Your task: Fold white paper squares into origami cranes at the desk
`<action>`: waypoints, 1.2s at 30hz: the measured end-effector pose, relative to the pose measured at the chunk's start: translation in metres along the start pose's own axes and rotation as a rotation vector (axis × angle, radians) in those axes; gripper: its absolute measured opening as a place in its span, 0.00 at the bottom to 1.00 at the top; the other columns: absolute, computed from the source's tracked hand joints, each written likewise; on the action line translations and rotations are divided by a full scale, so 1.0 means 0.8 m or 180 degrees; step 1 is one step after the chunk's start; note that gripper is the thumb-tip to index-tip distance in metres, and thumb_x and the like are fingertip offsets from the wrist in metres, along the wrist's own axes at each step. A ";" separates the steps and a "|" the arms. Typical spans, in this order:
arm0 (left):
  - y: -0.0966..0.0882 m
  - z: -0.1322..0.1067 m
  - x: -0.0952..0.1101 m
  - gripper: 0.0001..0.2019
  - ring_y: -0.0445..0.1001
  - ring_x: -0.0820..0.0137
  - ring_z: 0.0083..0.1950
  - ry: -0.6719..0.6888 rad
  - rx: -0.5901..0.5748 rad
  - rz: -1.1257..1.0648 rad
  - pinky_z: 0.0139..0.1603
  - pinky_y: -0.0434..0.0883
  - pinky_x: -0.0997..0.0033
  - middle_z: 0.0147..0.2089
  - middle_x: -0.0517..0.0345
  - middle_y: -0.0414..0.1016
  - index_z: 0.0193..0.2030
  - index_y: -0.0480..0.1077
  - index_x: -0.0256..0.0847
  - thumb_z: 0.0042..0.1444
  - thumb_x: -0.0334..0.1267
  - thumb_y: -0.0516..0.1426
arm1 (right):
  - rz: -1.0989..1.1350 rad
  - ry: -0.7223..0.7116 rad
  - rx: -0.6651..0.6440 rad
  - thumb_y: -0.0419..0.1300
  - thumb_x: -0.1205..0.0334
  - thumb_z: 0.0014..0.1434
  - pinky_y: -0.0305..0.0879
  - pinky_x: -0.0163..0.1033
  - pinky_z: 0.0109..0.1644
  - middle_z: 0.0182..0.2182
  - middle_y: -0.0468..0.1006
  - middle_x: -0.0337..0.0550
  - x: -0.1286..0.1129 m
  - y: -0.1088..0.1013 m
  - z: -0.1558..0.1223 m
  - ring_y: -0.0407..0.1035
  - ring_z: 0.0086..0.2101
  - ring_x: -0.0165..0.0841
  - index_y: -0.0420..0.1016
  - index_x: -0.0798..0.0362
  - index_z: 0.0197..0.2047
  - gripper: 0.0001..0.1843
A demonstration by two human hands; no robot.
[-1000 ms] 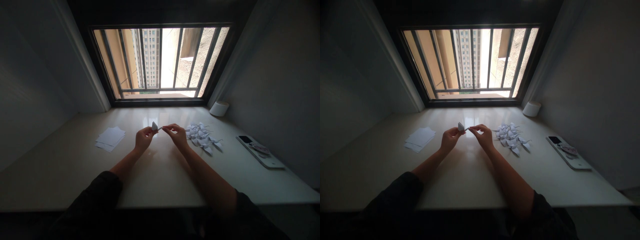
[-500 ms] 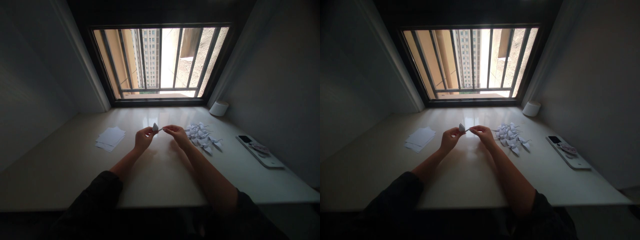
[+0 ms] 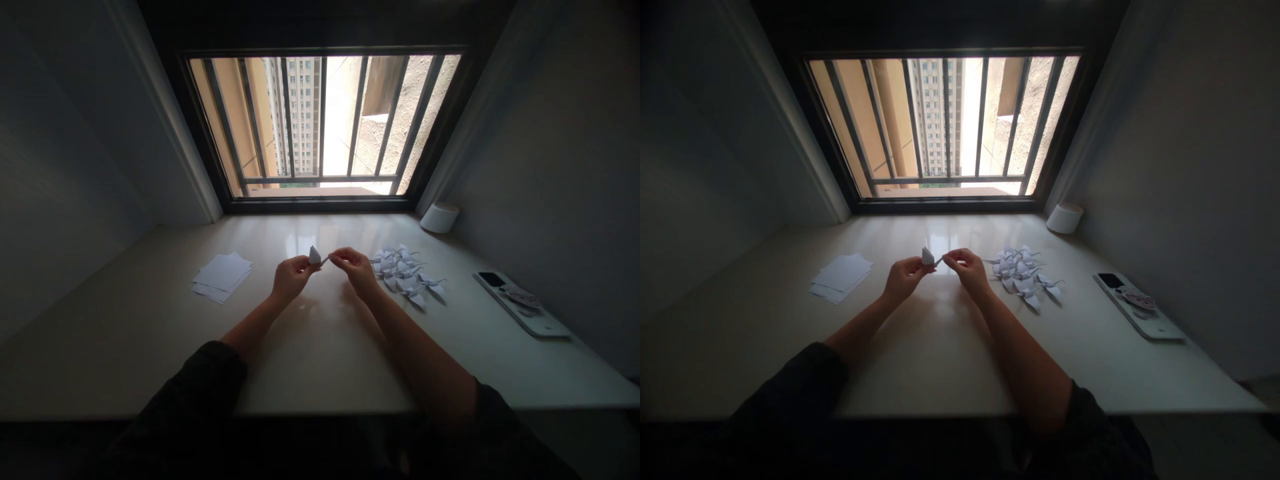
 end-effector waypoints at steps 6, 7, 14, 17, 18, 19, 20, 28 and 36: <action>0.003 0.002 -0.017 0.13 0.77 0.64 0.37 -0.0209 0.0020 -0.0591 0.39 0.71 0.68 0.33 0.53 0.80 0.34 0.76 0.38 0.48 0.45 0.60 | 0.0069 0.0575 -0.0052 0.68 0.51 0.41 0.64 0.41 0.44 0.33 0.81 0.44 0.016 -0.002 -0.003 0.72 0.39 0.38 0.81 0.51 0.32 0.15; 0.004 0.002 -0.019 0.13 0.77 0.64 0.37 -0.0242 0.0012 -0.0649 0.39 0.71 0.68 0.33 0.52 0.79 0.34 0.76 0.37 0.48 0.45 0.60 | 0.0039 0.0614 -0.0021 0.68 0.50 0.41 0.64 0.41 0.44 0.33 0.81 0.44 0.016 -0.004 -0.002 0.72 0.40 0.39 0.81 0.51 0.32 0.16; 0.008 0.001 -0.019 0.13 0.77 0.63 0.37 -0.0317 -0.0057 -0.0621 0.40 0.71 0.67 0.33 0.52 0.79 0.34 0.76 0.37 0.47 0.45 0.60 | -0.0121 0.0352 -0.0093 0.68 0.50 0.41 0.64 0.43 0.47 0.35 0.81 0.45 0.008 -0.005 0.002 0.73 0.41 0.40 0.81 0.50 0.33 0.16; 0.009 0.001 -0.018 0.13 0.77 0.63 0.37 -0.0335 -0.0094 -0.0654 0.41 0.71 0.66 0.33 0.51 0.79 0.34 0.77 0.36 0.47 0.45 0.61 | -0.0163 0.0323 -0.0186 0.68 0.50 0.42 0.64 0.44 0.48 0.35 0.81 0.44 0.010 -0.002 0.002 0.73 0.41 0.41 0.81 0.49 0.33 0.15; 0.010 0.001 -0.018 0.13 0.77 0.63 0.37 -0.0346 -0.0116 -0.0663 0.41 0.71 0.66 0.32 0.51 0.79 0.34 0.77 0.36 0.47 0.45 0.61 | -0.0156 0.0322 -0.0220 0.68 0.51 0.42 0.64 0.44 0.49 0.35 0.81 0.44 0.011 -0.001 0.002 0.73 0.41 0.41 0.81 0.49 0.33 0.15; 0.011 0.001 -0.018 0.13 0.77 0.63 0.37 -0.0357 -0.0136 -0.0672 0.41 0.71 0.66 0.32 0.51 0.79 0.34 0.77 0.37 0.47 0.45 0.61 | -0.0144 0.0324 -0.0253 0.68 0.51 0.43 0.64 0.44 0.49 0.34 0.81 0.44 0.012 0.000 0.002 0.73 0.41 0.41 0.81 0.49 0.33 0.14; 0.011 0.000 -0.018 0.13 0.78 0.62 0.37 -0.0367 -0.0153 -0.0683 0.41 0.71 0.66 0.32 0.51 0.79 0.33 0.77 0.36 0.47 0.45 0.61 | -0.0131 0.0330 -0.0288 0.68 0.51 0.43 0.64 0.44 0.49 0.34 0.81 0.44 0.013 0.000 0.002 0.73 0.41 0.40 0.81 0.49 0.33 0.14; 0.016 0.002 -0.022 0.14 0.78 0.63 0.36 -0.0373 -0.0260 -0.0690 0.40 0.71 0.66 0.32 0.51 0.79 0.34 0.77 0.36 0.46 0.45 0.61 | -0.0360 0.0274 -0.0293 0.67 0.50 0.43 0.64 0.43 0.45 0.30 0.80 0.43 0.012 -0.001 0.003 0.72 0.35 0.37 0.80 0.51 0.31 0.15; 0.014 -0.001 -0.018 0.13 0.78 0.64 0.37 -0.0308 -0.0249 -0.0344 0.39 0.71 0.69 0.33 0.53 0.80 0.33 0.77 0.39 0.47 0.47 0.60 | -0.0699 0.0148 -0.0125 0.65 0.48 0.43 0.63 0.39 0.36 0.29 0.79 0.44 0.012 -0.005 0.006 0.70 0.32 0.36 0.79 0.53 0.30 0.17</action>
Point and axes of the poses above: each hand's wrist, its own z-axis towards the middle knuckle, its own y-axis out of the palm, x = y × z, the point moved 10 cm from there along z, towards the middle knuckle
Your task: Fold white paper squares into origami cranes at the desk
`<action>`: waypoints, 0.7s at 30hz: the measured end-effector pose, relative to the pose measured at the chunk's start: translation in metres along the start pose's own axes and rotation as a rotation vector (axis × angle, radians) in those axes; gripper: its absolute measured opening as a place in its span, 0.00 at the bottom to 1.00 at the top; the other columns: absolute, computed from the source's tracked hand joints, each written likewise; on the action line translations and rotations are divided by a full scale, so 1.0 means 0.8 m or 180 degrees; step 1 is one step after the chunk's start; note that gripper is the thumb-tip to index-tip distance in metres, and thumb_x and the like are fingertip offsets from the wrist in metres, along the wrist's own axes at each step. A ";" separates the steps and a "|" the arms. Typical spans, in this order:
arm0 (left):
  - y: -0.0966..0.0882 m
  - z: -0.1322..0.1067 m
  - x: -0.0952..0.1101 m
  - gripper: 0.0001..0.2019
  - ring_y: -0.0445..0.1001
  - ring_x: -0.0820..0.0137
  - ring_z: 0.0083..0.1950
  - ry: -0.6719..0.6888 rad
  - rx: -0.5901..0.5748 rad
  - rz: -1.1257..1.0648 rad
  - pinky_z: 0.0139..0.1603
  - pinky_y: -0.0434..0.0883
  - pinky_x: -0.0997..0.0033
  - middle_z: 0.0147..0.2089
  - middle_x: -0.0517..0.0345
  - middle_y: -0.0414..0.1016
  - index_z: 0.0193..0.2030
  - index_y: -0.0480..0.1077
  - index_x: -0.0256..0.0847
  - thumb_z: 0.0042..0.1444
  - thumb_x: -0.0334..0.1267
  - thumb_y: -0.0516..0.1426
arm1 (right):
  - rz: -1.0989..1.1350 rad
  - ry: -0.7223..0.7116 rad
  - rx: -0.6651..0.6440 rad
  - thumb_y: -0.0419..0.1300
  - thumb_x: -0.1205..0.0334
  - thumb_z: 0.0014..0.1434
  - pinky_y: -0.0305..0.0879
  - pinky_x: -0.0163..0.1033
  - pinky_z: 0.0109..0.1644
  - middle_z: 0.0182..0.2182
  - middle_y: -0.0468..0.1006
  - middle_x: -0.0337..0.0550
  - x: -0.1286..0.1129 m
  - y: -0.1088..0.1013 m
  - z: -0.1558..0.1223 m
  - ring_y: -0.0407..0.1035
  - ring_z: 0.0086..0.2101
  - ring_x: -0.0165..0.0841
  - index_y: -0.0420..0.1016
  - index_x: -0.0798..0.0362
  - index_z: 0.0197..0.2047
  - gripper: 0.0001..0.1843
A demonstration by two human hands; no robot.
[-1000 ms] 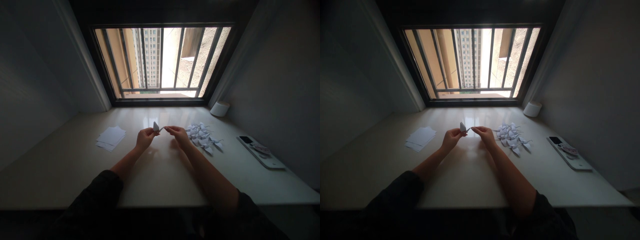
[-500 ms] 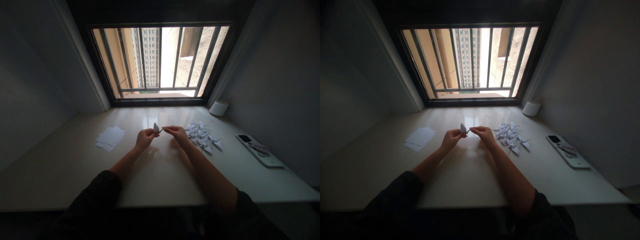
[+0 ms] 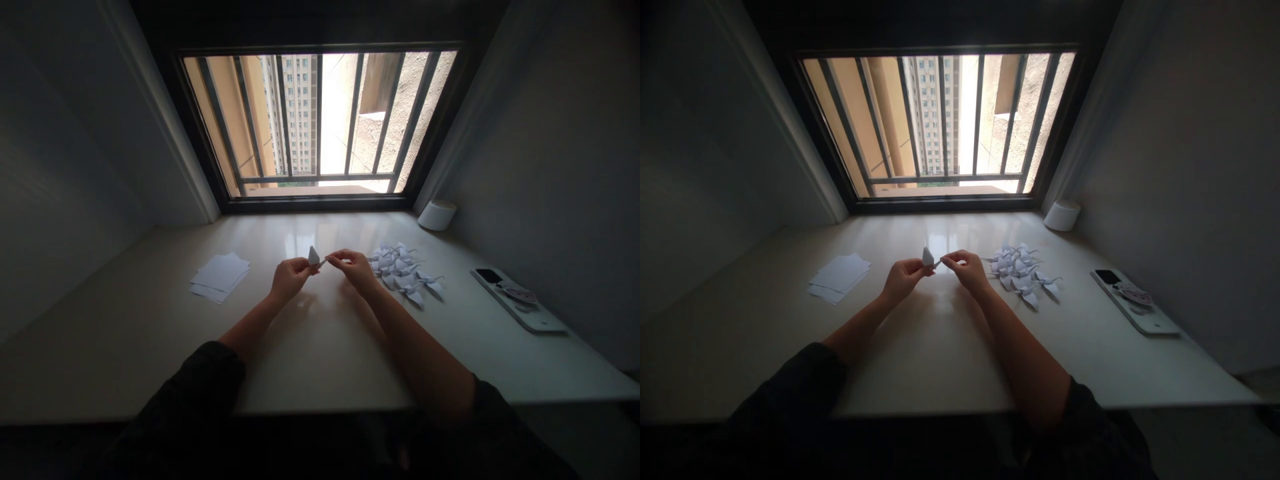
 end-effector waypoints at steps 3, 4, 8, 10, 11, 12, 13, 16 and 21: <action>0.000 0.000 0.002 0.13 0.78 0.64 0.37 0.0022 0.0005 0.0099 0.38 0.71 0.70 0.32 0.54 0.80 0.33 0.77 0.39 0.48 0.47 0.60 | -0.0272 -0.0121 0.0146 0.64 0.48 0.45 0.62 0.39 0.35 0.30 0.78 0.44 -0.002 -0.003 0.000 0.69 0.32 0.36 0.79 0.52 0.29 0.16; 0.000 -0.001 0.002 0.13 0.78 0.64 0.37 0.0025 0.0001 0.0142 0.38 0.71 0.70 0.32 0.54 0.80 0.33 0.77 0.40 0.48 0.47 0.60 | -0.0402 -0.0167 0.0199 0.63 0.48 0.46 0.62 0.40 0.36 0.30 0.78 0.44 -0.003 -0.004 0.000 0.69 0.32 0.36 0.79 0.52 0.29 0.15; -0.001 -0.002 0.004 0.14 0.78 0.63 0.37 0.0036 -0.0007 0.0258 0.38 0.70 0.69 0.32 0.54 0.80 0.33 0.77 0.40 0.48 0.48 0.59 | -0.0842 -0.0380 0.0321 0.61 0.50 0.49 0.61 0.42 0.42 0.31 0.78 0.43 -0.014 -0.005 -0.005 0.69 0.34 0.36 0.78 0.50 0.28 0.13; -0.001 -0.002 0.003 0.14 0.77 0.63 0.37 0.0029 0.0008 0.0221 0.39 0.70 0.69 0.32 0.54 0.80 0.33 0.77 0.40 0.48 0.48 0.59 | -0.0877 -0.0416 0.0333 0.61 0.49 0.50 0.61 0.43 0.43 0.31 0.79 0.42 -0.017 -0.006 -0.006 0.69 0.35 0.36 0.79 0.50 0.28 0.13; -0.002 -0.002 0.003 0.14 0.77 0.63 0.37 0.0016 0.0021 0.0166 0.39 0.70 0.69 0.32 0.54 0.80 0.32 0.77 0.40 0.48 0.48 0.60 | -0.0817 -0.0395 0.0318 0.61 0.49 0.49 0.61 0.43 0.43 0.31 0.79 0.43 -0.018 -0.006 -0.006 0.69 0.35 0.37 0.79 0.50 0.28 0.13; -0.002 -0.002 0.001 0.14 0.77 0.63 0.36 -0.0007 0.0034 0.0087 0.38 0.70 0.68 0.32 0.54 0.80 0.32 0.77 0.39 0.47 0.48 0.60 | -0.0701 -0.0349 0.0282 0.61 0.48 0.49 0.61 0.43 0.43 0.31 0.79 0.43 -0.017 -0.006 -0.006 0.70 0.35 0.37 0.79 0.50 0.29 0.14; -0.002 -0.001 0.000 0.14 0.77 0.63 0.36 -0.0045 0.0049 -0.0009 0.38 0.70 0.68 0.32 0.53 0.80 0.32 0.77 0.39 0.47 0.48 0.60 | -0.0534 -0.0280 0.0233 0.62 0.48 0.48 0.62 0.42 0.43 0.31 0.79 0.43 -0.015 -0.005 -0.006 0.70 0.35 0.37 0.80 0.50 0.29 0.15; -0.003 0.001 -0.007 0.15 0.77 0.64 0.35 -0.0205 0.0102 -0.0272 0.37 0.70 0.68 0.31 0.51 0.79 0.32 0.77 0.37 0.46 0.48 0.61 | 0.0134 0.0042 0.0111 0.65 0.48 0.44 0.63 0.42 0.44 0.31 0.81 0.44 -0.006 -0.004 -0.005 0.72 0.37 0.39 0.81 0.51 0.31 0.16; -0.005 0.001 -0.010 0.15 0.77 0.64 0.35 -0.0296 0.0180 -0.0363 0.36 0.69 0.68 0.31 0.51 0.79 0.32 0.77 0.37 0.45 0.48 0.61 | 0.0526 0.0311 0.0136 0.68 0.49 0.41 0.64 0.42 0.45 0.31 0.81 0.45 0.003 -0.005 -0.006 0.73 0.37 0.39 0.81 0.52 0.31 0.17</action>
Point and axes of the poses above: each hand's wrist, its own z-axis towards the middle knuckle, its own y-axis out of the palm, x = y × z, the point moved 10 cm from there along z, towards the middle knuckle
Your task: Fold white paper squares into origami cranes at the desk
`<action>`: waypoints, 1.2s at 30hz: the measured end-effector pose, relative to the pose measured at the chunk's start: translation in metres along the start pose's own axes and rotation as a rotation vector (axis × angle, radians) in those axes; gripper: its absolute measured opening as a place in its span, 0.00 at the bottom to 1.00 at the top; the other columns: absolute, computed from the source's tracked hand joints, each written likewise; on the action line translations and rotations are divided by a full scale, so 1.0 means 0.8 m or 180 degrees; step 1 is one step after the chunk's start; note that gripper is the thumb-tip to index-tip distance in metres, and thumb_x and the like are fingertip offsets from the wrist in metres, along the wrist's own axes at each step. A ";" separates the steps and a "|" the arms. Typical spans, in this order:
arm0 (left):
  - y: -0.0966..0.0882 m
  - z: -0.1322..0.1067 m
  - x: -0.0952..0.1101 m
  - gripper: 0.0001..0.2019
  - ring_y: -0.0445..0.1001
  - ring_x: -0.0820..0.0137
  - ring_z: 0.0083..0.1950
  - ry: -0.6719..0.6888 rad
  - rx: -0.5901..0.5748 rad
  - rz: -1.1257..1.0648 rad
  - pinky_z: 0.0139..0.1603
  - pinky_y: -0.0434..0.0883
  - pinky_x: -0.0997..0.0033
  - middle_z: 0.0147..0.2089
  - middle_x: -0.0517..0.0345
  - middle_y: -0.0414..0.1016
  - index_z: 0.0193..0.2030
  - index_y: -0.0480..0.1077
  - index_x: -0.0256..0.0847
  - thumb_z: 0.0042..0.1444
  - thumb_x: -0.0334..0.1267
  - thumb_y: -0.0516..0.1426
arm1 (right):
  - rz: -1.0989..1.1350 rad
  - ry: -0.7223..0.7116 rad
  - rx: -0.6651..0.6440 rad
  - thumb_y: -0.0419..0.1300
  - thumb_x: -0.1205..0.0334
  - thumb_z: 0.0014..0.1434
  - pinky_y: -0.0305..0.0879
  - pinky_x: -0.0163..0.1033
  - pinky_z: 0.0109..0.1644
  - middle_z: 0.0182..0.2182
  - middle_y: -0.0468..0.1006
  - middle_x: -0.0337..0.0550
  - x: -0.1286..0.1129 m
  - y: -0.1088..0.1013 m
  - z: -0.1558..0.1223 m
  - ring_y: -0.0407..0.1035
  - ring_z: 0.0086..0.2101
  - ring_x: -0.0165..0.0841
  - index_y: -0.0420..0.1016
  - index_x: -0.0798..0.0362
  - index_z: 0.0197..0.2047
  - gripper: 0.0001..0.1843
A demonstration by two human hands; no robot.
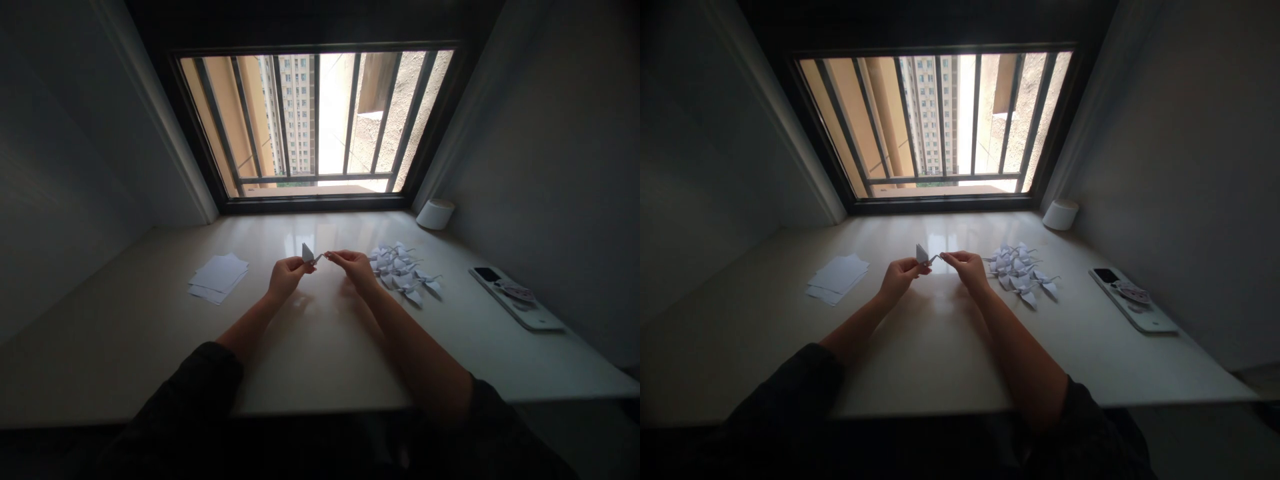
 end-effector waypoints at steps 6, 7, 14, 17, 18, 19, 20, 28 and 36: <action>0.002 -0.001 0.001 0.16 0.77 0.64 0.35 0.0100 -0.0080 0.0056 0.38 0.69 0.68 0.32 0.50 0.80 0.33 0.77 0.36 0.46 0.48 0.61 | -0.0601 -0.0267 0.0073 0.65 0.48 0.44 0.64 0.41 0.41 0.30 0.81 0.45 -0.004 0.001 0.000 0.72 0.35 0.39 0.81 0.52 0.31 0.17; 0.003 -0.001 0.002 0.16 0.77 0.64 0.35 0.0124 -0.0097 0.0063 0.38 0.69 0.68 0.32 0.51 0.79 0.33 0.77 0.36 0.46 0.48 0.61 | -0.0685 -0.0309 0.0103 0.64 0.47 0.45 0.64 0.41 0.40 0.29 0.81 0.44 -0.003 0.001 0.000 0.72 0.34 0.39 0.81 0.52 0.30 0.16; 0.006 -0.003 0.003 0.15 0.77 0.63 0.35 0.0056 -0.0127 0.0080 0.38 0.69 0.68 0.31 0.51 0.79 0.32 0.77 0.37 0.46 0.49 0.61 | -0.1025 -0.0566 0.0308 0.61 0.46 0.48 0.63 0.41 0.37 0.31 0.80 0.44 -0.005 0.001 -0.001 0.71 0.33 0.37 0.80 0.50 0.30 0.16; 0.004 -0.002 0.001 0.16 0.77 0.63 0.35 0.0017 -0.0086 0.0071 0.37 0.70 0.68 0.31 0.51 0.79 0.32 0.76 0.37 0.46 0.49 0.61 | -0.0756 -0.0488 0.0267 0.61 0.45 0.48 0.64 0.41 0.39 0.34 0.80 0.45 -0.006 0.002 -0.002 0.71 0.34 0.37 0.80 0.50 0.33 0.18; 0.004 -0.002 0.000 0.16 0.77 0.63 0.35 0.0025 -0.0088 0.0072 0.37 0.70 0.68 0.31 0.51 0.79 0.32 0.76 0.37 0.46 0.49 0.61 | -0.0691 -0.0456 0.0252 0.61 0.45 0.49 0.64 0.41 0.39 0.35 0.80 0.45 -0.006 0.003 -0.002 0.71 0.34 0.37 0.80 0.50 0.35 0.19; 0.004 -0.001 -0.001 0.16 0.77 0.63 0.35 0.0042 -0.0100 0.0074 0.37 0.70 0.67 0.31 0.51 0.79 0.33 0.76 0.37 0.46 0.49 0.61 | -0.0657 -0.0432 0.0223 0.60 0.44 0.49 0.64 0.41 0.40 0.35 0.80 0.45 -0.006 0.004 -0.003 0.71 0.34 0.37 0.79 0.50 0.36 0.19; 0.005 -0.001 -0.001 0.16 0.77 0.63 0.35 0.0066 -0.0121 0.0075 0.38 0.70 0.67 0.31 0.51 0.79 0.33 0.76 0.37 0.46 0.49 0.61 | -0.0657 -0.0415 0.0189 0.61 0.44 0.49 0.64 0.41 0.40 0.35 0.80 0.45 -0.007 0.006 -0.003 0.71 0.34 0.36 0.79 0.50 0.36 0.19; 0.014 -0.003 0.001 0.13 0.78 0.63 0.35 0.0163 -0.0305 0.0200 0.38 0.71 0.68 0.31 0.51 0.79 0.31 0.76 0.37 0.47 0.47 0.60 | -0.1195 -0.0729 0.0310 0.60 0.47 0.50 0.63 0.42 0.40 0.28 0.79 0.43 -0.016 0.009 -0.012 0.70 0.33 0.37 0.78 0.50 0.28 0.15; 0.010 -0.004 0.006 0.14 0.77 0.64 0.33 0.0178 -0.0168 0.0348 0.36 0.70 0.69 0.29 0.53 0.79 0.30 0.76 0.38 0.47 0.48 0.60 | -0.1030 -0.0745 0.0282 0.58 0.45 0.52 0.63 0.41 0.41 0.30 0.77 0.42 -0.019 0.017 -0.017 0.70 0.34 0.36 0.75 0.50 0.29 0.17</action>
Point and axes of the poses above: each hand's wrist, its own z-axis towards the middle knuckle, its own y-axis out of the palm, x = y × z, the point moved 10 cm from there along z, towards the middle knuckle
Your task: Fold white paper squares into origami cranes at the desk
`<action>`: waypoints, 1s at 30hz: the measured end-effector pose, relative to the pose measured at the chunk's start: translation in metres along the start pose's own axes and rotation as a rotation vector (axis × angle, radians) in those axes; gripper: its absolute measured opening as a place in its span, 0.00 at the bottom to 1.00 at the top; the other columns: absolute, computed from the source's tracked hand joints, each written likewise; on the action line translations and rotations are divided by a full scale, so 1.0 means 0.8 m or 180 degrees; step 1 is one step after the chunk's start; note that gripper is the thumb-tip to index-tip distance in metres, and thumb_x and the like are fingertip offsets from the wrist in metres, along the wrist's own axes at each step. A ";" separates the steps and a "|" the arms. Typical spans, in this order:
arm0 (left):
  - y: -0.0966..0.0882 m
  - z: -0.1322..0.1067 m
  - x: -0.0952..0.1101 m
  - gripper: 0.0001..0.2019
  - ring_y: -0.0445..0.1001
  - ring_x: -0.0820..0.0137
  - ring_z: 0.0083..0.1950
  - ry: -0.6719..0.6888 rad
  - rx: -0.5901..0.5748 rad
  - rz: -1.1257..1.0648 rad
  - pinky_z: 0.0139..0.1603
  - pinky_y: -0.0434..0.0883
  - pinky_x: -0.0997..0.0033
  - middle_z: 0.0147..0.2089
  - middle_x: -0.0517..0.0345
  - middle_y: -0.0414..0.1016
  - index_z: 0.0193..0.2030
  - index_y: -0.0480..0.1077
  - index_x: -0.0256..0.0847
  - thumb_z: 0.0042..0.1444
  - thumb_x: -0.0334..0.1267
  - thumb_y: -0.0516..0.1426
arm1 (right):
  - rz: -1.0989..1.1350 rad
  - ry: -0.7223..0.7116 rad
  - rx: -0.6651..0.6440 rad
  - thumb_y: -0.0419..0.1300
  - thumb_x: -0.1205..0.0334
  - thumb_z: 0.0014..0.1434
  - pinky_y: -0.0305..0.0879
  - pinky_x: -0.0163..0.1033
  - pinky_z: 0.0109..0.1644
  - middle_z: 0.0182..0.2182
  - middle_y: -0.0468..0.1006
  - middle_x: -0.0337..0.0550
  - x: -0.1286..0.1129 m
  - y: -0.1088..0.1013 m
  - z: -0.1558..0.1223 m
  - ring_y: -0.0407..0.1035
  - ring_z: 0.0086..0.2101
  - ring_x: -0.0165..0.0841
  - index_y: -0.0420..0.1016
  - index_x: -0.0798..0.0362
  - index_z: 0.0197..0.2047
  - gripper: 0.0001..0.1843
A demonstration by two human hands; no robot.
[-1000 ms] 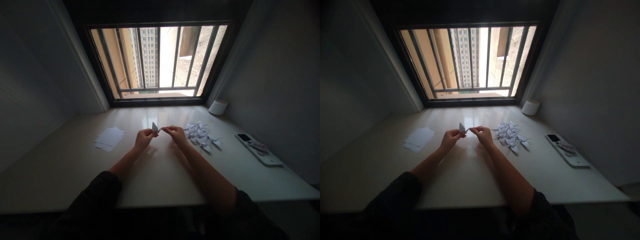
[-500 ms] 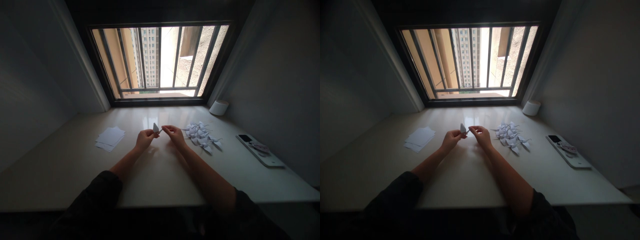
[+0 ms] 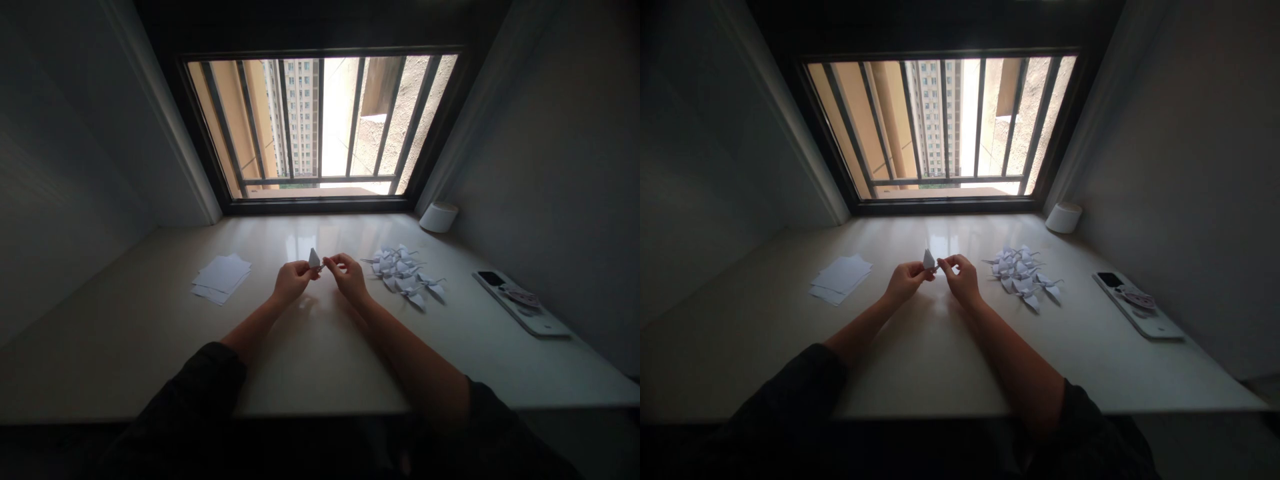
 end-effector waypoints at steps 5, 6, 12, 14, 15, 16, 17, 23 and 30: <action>-0.006 -0.005 0.010 0.15 0.77 0.64 0.33 0.0159 0.0061 0.0270 0.33 0.69 0.70 0.29 0.54 0.79 0.28 0.76 0.40 0.48 0.51 0.58 | 0.0625 0.0473 -0.0540 0.64 0.46 0.45 0.64 0.40 0.37 0.32 0.79 0.44 0.014 0.026 -0.003 0.71 0.33 0.36 0.78 0.52 0.36 0.20; -0.008 -0.007 0.012 0.15 0.77 0.64 0.33 0.0189 0.0101 0.0405 0.33 0.69 0.70 0.29 0.55 0.79 0.29 0.76 0.41 0.48 0.51 0.59 | 0.0716 0.0513 -0.0600 0.65 0.46 0.44 0.64 0.40 0.37 0.31 0.79 0.44 0.015 0.029 -0.003 0.71 0.33 0.36 0.78 0.52 0.34 0.19; -0.021 -0.008 0.025 0.14 0.77 0.64 0.36 0.0351 0.0348 0.0789 0.35 0.69 0.70 0.32 0.58 0.79 0.36 0.77 0.47 0.43 0.49 0.63 | 0.1134 0.0682 -0.0486 0.67 0.48 0.42 0.63 0.39 0.39 0.27 0.79 0.41 0.026 0.025 -0.002 0.71 0.31 0.35 0.80 0.51 0.28 0.15; -0.022 -0.006 0.028 0.18 0.77 0.64 0.38 0.0387 0.0318 0.0616 0.38 0.70 0.69 0.35 0.57 0.79 0.42 0.75 0.47 0.42 0.48 0.64 | 0.1255 0.0737 -0.0538 0.66 0.48 0.43 0.63 0.38 0.36 0.25 0.79 0.40 0.027 0.026 -0.001 0.71 0.29 0.33 0.79 0.51 0.29 0.15; -0.022 -0.005 0.029 0.19 0.77 0.65 0.39 0.0416 0.0320 0.0501 0.39 0.70 0.68 0.36 0.56 0.79 0.44 0.74 0.47 0.43 0.48 0.64 | 0.1299 0.0759 -0.0580 0.66 0.48 0.43 0.63 0.37 0.35 0.25 0.79 0.40 0.027 0.027 -0.001 0.71 0.28 0.32 0.79 0.51 0.30 0.16; -0.024 -0.004 0.030 0.19 0.76 0.65 0.40 0.0455 0.0344 0.0386 0.40 0.70 0.68 0.38 0.55 0.79 0.45 0.74 0.46 0.46 0.48 0.62 | 0.1329 0.0777 -0.0631 0.66 0.48 0.43 0.63 0.37 0.34 0.25 0.79 0.40 0.026 0.028 -0.001 0.71 0.27 0.32 0.79 0.51 0.30 0.16; -0.026 -0.003 0.032 0.17 0.76 0.65 0.41 0.0500 0.0391 0.0284 0.41 0.70 0.68 0.39 0.55 0.79 0.44 0.74 0.45 0.48 0.48 0.61 | 0.1340 0.0783 -0.0683 0.66 0.48 0.43 0.63 0.37 0.34 0.25 0.79 0.41 0.024 0.029 -0.002 0.70 0.27 0.31 0.78 0.51 0.30 0.16; -0.031 -0.005 0.034 0.14 0.76 0.66 0.39 0.0589 0.0574 0.0100 0.41 0.70 0.68 0.38 0.54 0.79 0.39 0.76 0.42 0.52 0.47 0.58 | 0.1395 0.0733 -0.0927 0.66 0.47 0.42 0.64 0.37 0.35 0.25 0.78 0.41 0.008 0.039 -0.007 0.69 0.26 0.30 0.78 0.53 0.30 0.18; -0.033 -0.009 0.043 0.12 0.76 0.66 0.38 0.0577 0.0656 0.0159 0.38 0.70 0.70 0.37 0.55 0.79 0.37 0.77 0.42 0.51 0.46 0.59 | 0.1374 0.0724 -0.1036 0.67 0.49 0.43 0.63 0.37 0.35 0.24 0.78 0.42 0.008 0.047 -0.010 0.70 0.28 0.31 0.78 0.54 0.29 0.16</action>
Point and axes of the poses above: each hand's wrist, its own z-axis towards the middle knuckle, its own y-axis out of the palm, x = y × z, the point moved 10 cm from there along z, towards the middle knuckle
